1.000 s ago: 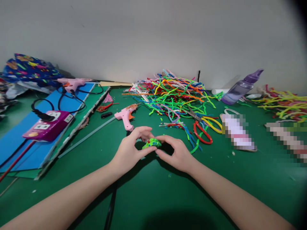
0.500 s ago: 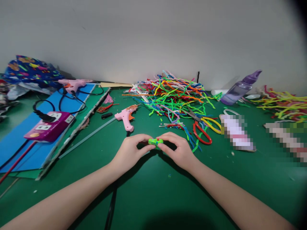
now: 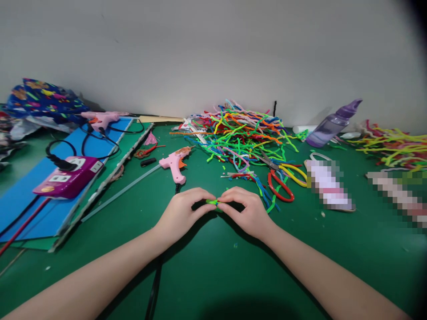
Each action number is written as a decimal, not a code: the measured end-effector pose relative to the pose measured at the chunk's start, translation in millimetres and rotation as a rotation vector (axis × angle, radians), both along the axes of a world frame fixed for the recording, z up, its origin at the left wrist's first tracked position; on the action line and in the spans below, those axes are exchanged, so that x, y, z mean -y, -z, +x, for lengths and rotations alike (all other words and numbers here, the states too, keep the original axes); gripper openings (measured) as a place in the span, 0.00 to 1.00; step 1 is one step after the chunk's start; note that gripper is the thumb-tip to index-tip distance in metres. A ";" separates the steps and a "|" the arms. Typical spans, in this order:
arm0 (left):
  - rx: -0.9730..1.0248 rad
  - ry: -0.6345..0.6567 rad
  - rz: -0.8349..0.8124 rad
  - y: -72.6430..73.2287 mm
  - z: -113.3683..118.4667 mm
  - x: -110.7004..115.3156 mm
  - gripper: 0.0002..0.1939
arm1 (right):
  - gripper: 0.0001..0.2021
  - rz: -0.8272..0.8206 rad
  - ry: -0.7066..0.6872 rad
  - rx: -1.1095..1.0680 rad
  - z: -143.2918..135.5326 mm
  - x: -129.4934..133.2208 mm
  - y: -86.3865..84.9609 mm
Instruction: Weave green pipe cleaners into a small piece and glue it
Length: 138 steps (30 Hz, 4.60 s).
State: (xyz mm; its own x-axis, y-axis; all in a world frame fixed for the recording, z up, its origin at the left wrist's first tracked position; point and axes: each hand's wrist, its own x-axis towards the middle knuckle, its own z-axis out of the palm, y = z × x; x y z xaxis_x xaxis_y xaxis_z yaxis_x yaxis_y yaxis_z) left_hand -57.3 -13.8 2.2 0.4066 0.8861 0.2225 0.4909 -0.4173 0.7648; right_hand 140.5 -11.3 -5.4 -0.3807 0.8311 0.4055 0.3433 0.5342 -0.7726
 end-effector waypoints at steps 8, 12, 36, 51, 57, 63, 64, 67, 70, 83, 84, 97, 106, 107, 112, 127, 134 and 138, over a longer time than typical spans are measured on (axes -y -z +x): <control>0.001 -0.013 -0.049 0.5 1.6 1.2 0.07 | 0.03 -0.040 -0.084 0.024 -0.6 0.6 -1.2; 0.003 -0.025 -0.063 -0.3 2.9 0.8 0.07 | 0.03 -0.042 -0.080 0.025 -1.5 0.6 -0.1; -0.089 -0.012 -0.001 5.9 2.0 3.5 0.26 | 0.11 -0.345 0.119 -0.200 3.3 -3.5 8.9; -0.173 -0.004 0.164 8.1 -2.0 0.0 0.20 | 0.23 0.197 -0.021 0.152 8.4 -6.0 8.1; -0.017 -0.004 0.019 4.5 0.6 3.0 0.28 | 0.23 0.061 0.082 0.096 6.2 -3.4 5.9; 0.178 -0.031 -0.103 1.2 4.2 1.5 0.25 | 0.26 -0.033 0.093 0.069 3.1 2.7 3.2; 0.164 -0.057 -0.087 1.6 3.6 0.9 0.21 | 0.29 -0.080 0.055 0.052 2.5 3.5 2.9; 0.130 -0.056 -0.019 2.1 1.1 -0.3 0.13 | 0.23 -0.206 -0.033 0.002 1.6 4.0 1.2; 0.129 -0.045 0.005 1.3 0.5 -0.3 0.16 | 0.10 -0.258 -0.040 0.005 1.5 2.5 -0.4; 0.122 0.062 -0.277 0.3 3.5 -1.5 0.12 | 0.12 -0.444 -0.061 -0.098 1.3 -0.2 -2.5; 0.134 0.070 -0.293 0.6 3.8 -1.5 0.11 | 0.13 -0.429 -0.062 -0.063 1.6 -0.1 -2.7; 0.233 0.097 -0.434 -2.9 8.9 -0.5 0.12 | 0.14 -0.402 -0.034 0.017 0.4 1.0 -4.4; 0.127 0.111 -0.351 -6.4 5.3 4.3 0.13 | 0.17 -0.398 -0.114 0.007 1.6 0.8 -8.2; 0.129 0.087 -0.316 -5.8 5.8 4.8 0.13 | 0.17 -0.392 -0.125 0.016 1.8 0.4 -7.6; 0.189 -0.003 -0.278 -2.1 8.7 2.6 0.11 | 0.14 -0.419 -0.145 0.003 2.1 -0.4 -6.5; 0.104 -0.014 -0.222 -3.8 8.1 1.3 0.10 | 0.18 -0.273 -0.173 0.160 4.2 -1.1 -9.0; 0.251 -0.135 -0.332 -4.5 9.2 0.5 0.12 | 0.15 -0.192 0.107 0.160 0.3 4.8 -1.9; 0.226 -0.135 -0.327 -3.9 9.9 3.0 0.12 | 0.27 0.035 0.109 0.206 1.2 7.0 -1.2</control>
State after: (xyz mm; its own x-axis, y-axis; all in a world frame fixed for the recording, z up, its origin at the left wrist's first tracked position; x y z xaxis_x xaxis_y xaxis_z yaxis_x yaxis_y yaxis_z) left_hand -47.5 -16.8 6.0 0.2557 0.9667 -0.0094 0.3292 -0.0780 0.9411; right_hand 141.7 -18.3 -4.2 -0.3676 0.8584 0.3577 0.5488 0.5108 -0.6618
